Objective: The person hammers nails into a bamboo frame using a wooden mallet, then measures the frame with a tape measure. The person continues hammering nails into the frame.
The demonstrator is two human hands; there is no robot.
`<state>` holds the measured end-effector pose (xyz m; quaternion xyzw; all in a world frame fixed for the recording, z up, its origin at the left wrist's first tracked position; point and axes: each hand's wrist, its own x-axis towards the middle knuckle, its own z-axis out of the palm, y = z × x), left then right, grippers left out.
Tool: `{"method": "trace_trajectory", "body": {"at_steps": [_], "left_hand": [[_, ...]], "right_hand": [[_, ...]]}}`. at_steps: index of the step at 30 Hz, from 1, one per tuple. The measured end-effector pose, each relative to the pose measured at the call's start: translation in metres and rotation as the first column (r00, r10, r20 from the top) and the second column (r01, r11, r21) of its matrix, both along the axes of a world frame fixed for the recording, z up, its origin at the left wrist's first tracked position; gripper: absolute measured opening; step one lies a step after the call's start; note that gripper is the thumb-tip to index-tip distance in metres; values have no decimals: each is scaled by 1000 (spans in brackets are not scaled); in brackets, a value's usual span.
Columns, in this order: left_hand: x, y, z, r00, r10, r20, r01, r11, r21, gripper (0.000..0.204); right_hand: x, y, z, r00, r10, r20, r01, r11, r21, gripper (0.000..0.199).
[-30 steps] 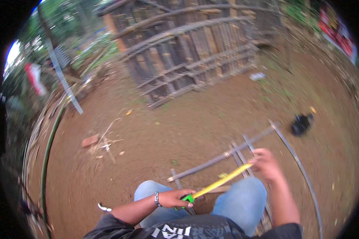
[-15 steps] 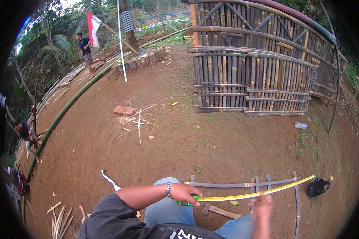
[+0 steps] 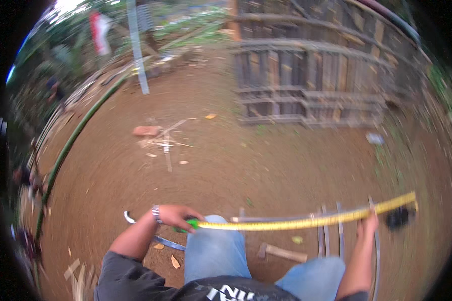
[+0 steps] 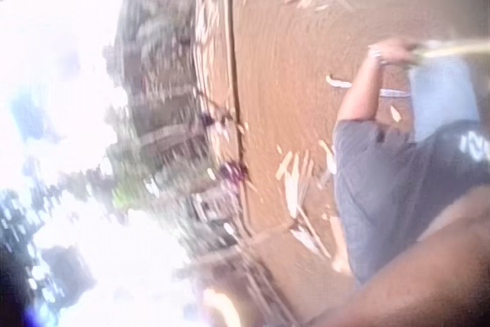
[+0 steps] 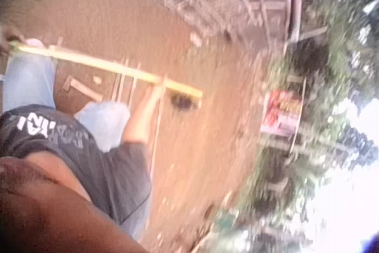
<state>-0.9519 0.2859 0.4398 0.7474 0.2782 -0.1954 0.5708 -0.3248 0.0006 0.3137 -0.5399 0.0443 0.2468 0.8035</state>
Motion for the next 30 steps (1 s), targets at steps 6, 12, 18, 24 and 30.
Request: {"method": "trace_trajectory", "body": {"at_steps": [6, 12, 18, 24, 30], "left_hand": [[-4, 45, -29, 957, 271, -102, -278, 959, -62, 51], [38, 50, -140, 948, 252, -193, -287, 940, -183, 47], [20, 42, -194, 914, 303, -269, -373, 890, -263, 45], [61, 26, -217, 927, 285, -245, -354, 880, -316, 46], [73, 32, -225, 933, 231, -278, -311, 904, -293, 46]], "right_hand": [[-15, 91, -64, 991, -134, 4, 130, 954, -272, 20], [-91, 112, -160, 972, -236, -5, 205, 854, -477, 31], [-103, 113, -200, 981, -148, -128, 55, 837, -545, 34], [-50, 99, -243, 984, -91, -156, -13, 825, -565, 34], [-51, 96, -241, 972, -103, -211, -8, 884, -468, 29]]}}
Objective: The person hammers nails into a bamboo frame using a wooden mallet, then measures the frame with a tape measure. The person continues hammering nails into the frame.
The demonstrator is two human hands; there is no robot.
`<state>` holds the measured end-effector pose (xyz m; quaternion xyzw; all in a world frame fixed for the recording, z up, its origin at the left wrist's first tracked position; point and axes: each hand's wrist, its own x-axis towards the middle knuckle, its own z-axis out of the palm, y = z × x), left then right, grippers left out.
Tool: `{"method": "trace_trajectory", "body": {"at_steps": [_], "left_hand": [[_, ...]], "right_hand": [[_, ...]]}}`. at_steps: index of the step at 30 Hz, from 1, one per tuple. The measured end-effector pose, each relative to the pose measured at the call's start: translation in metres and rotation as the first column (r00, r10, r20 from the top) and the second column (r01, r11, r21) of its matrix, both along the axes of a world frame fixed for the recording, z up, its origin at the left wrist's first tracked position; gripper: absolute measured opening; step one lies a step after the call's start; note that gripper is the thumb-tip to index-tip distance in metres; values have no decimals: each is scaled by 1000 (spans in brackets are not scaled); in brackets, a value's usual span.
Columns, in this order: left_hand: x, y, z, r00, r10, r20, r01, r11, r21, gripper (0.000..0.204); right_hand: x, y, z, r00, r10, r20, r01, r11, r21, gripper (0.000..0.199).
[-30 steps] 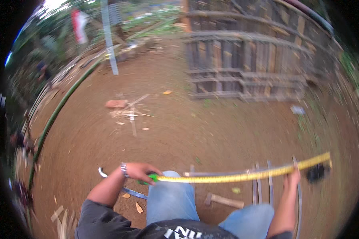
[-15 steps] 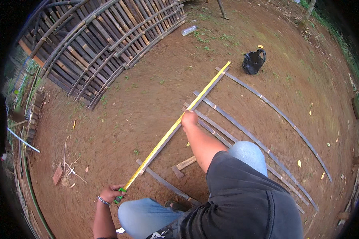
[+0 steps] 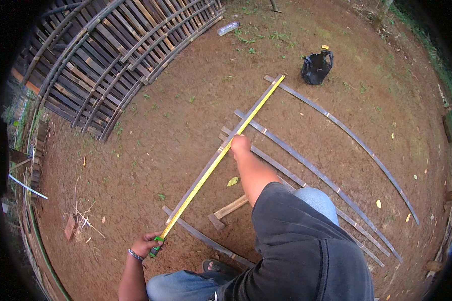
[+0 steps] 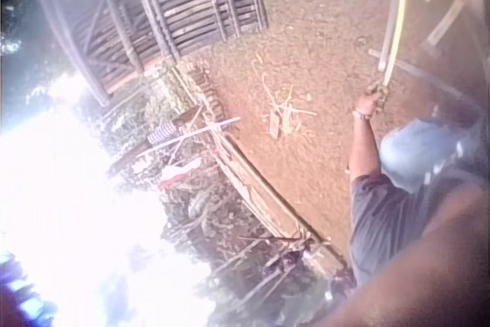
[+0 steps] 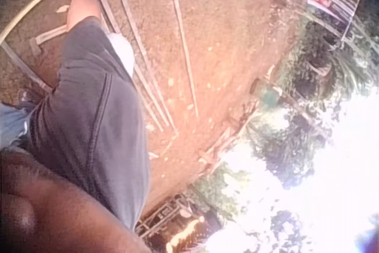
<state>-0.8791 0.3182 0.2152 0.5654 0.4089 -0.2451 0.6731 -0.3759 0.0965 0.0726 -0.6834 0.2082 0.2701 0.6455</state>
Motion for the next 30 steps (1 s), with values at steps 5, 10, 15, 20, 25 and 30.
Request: {"method": "trace_trajectory", "body": {"at_steps": [5, 10, 15, 20, 25, 30], "left_hand": [[20, -9, 6, 999, -4, -44, 6, 999, 46, 47], [17, -8, 3, 1000, 24, 12, -24, 1000, 2, 45], [13, -3, -2, 1000, 2, -5, -2, 1000, 26, 46], [10, -3, -2, 1000, 13, -5, -13, 999, 33, 48], [16, -9, 2, 1000, 5, -28, -4, 1000, 30, 47], [10, -9, -5, 999, -12, -32, 13, 999, 52, 46]], "right_hand": [[12, -12, -22, 1000, -17, -7, 17, 999, 44, 28], [5, -6, -11, 1000, -18, -4, 19, 999, 46, 27], [3, -10, 6, 999, 8, -43, -5, 997, 78, 25], [2, -5, 1, 998, 35, -45, -32, 997, 76, 25], [7, -7, -23, 998, 1, -58, 4, 995, 95, 27], [5, -1, -27, 998, 13, -61, -5, 992, 124, 24]]}}
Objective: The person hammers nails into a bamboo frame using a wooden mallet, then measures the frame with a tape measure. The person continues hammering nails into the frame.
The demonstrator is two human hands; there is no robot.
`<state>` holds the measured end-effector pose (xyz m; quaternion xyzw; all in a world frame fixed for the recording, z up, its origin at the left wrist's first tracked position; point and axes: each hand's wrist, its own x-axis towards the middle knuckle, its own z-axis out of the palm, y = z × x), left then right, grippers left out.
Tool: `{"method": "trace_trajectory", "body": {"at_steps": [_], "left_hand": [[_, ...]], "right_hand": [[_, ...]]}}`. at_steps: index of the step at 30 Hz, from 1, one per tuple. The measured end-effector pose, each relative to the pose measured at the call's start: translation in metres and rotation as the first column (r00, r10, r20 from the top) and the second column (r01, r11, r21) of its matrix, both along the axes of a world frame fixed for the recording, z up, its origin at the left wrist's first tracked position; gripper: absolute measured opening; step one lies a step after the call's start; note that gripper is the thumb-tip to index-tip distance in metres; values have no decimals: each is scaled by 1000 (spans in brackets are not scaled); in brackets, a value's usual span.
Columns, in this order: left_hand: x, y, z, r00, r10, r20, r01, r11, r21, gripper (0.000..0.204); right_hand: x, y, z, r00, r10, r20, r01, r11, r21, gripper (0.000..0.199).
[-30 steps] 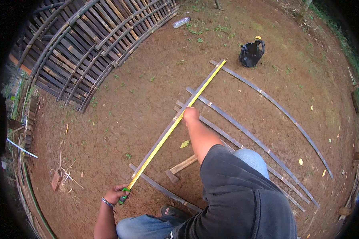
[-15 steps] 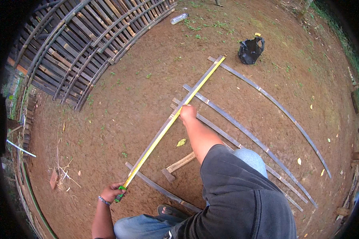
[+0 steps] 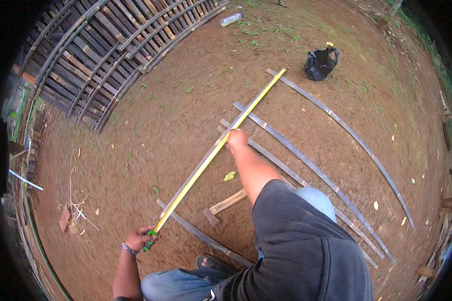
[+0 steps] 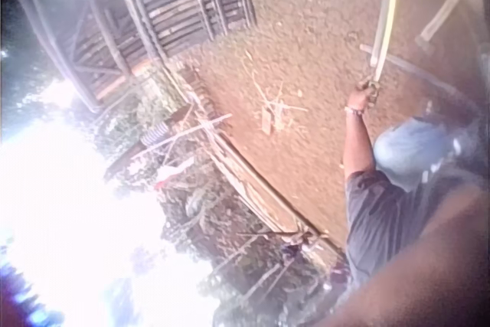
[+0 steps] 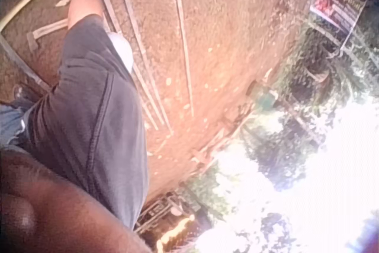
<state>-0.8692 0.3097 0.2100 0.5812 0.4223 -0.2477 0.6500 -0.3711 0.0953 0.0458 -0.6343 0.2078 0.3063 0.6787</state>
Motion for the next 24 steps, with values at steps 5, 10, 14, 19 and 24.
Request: {"method": "trace_trajectory", "body": {"at_steps": [5, 10, 14, 19, 24], "left_hand": [[-9, 15, -18, 978, -173, -113, 190, 968, 163, 47], [-11, 31, -66, 975, -216, 58, 197, 953, 230, 41], [-26, 38, -103, 994, -89, 64, 75, 977, 197, 42], [-39, 36, -141, 998, -46, 34, 38, 980, 196, 48], [-50, 46, -159, 998, -53, 17, 49, 974, 219, 56]], "right_hand": [[2, -1, -5, 988, 154, -26, -155, 987, -34, 12], [-29, -31, 8, 929, 361, -87, -371, 915, -159, 49], [-53, -45, 20, 879, 465, -104, -474, 830, -293, 48], [-95, -66, 29, 827, 545, -137, -553, 745, -373, 40], [-125, -77, 26, 764, 612, -205, -637, 663, -393, 33]]}}
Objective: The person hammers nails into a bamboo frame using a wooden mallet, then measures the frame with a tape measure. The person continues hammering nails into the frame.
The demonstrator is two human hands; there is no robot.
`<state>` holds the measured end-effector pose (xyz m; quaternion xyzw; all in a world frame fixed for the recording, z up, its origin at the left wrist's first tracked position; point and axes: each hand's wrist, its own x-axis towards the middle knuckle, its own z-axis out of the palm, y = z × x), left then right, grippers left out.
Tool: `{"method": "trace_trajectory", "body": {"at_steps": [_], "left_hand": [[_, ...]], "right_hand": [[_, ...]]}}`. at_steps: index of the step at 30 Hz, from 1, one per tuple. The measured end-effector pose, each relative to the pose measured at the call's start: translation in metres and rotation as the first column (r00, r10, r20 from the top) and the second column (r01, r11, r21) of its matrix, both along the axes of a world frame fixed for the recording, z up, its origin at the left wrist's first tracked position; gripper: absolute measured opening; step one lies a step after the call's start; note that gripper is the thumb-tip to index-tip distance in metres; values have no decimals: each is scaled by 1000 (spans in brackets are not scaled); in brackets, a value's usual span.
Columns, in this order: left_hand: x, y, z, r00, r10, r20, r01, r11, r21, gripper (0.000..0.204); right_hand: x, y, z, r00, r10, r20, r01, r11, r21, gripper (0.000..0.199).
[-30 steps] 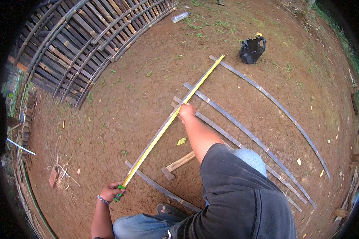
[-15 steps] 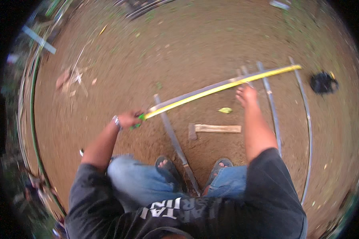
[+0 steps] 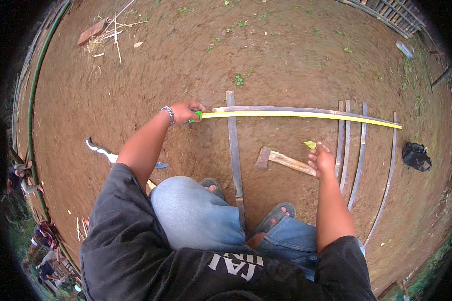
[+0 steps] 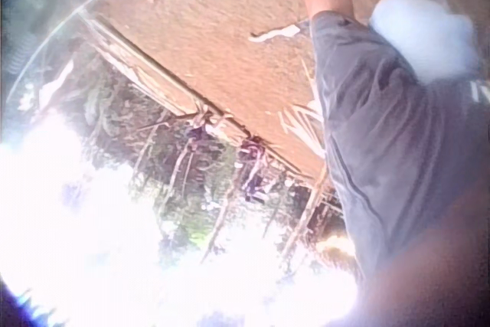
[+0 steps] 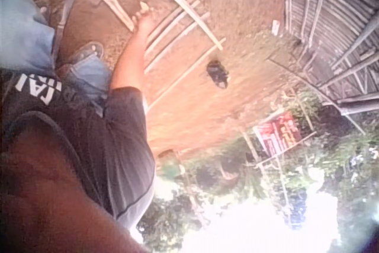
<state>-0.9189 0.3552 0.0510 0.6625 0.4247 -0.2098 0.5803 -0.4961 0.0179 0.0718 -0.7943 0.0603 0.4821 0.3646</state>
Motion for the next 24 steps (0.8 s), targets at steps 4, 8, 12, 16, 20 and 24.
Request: {"method": "trace_trajectory", "body": {"at_steps": [4, 8, 12, 16, 20, 24], "left_hand": [[-15, 10, -5, 1000, -26, -15, 26, 999, 20, 54], [-5, 13, 5, 989, -132, -72, 135, 990, 35, 54], [-17, 19, -5, 979, -205, -7, 205, 972, 113, 56], [1, 20, 11, 967, -250, -41, 253, 965, 73, 55], [-11, 25, -3, 972, -235, -9, 235, 968, 84, 55], [-5, 21, 4, 987, -149, -67, 149, 989, -12, 54]], "right_hand": [[-24, 10, 6, 994, 112, 9, -112, 993, -39, 35], [-36, 12, 8, 990, 139, 21, -138, 990, -31, 35], [-50, 20, 7, 982, 187, 24, -185, 982, -45, 34], [-49, 8, -1, 976, 213, 38, -210, 975, -72, 32], [-55, 3, -5, 968, 251, 30, -248, 965, -81, 32], [-62, -4, -5, 949, 314, 4, -311, 943, -119, 32]]}}
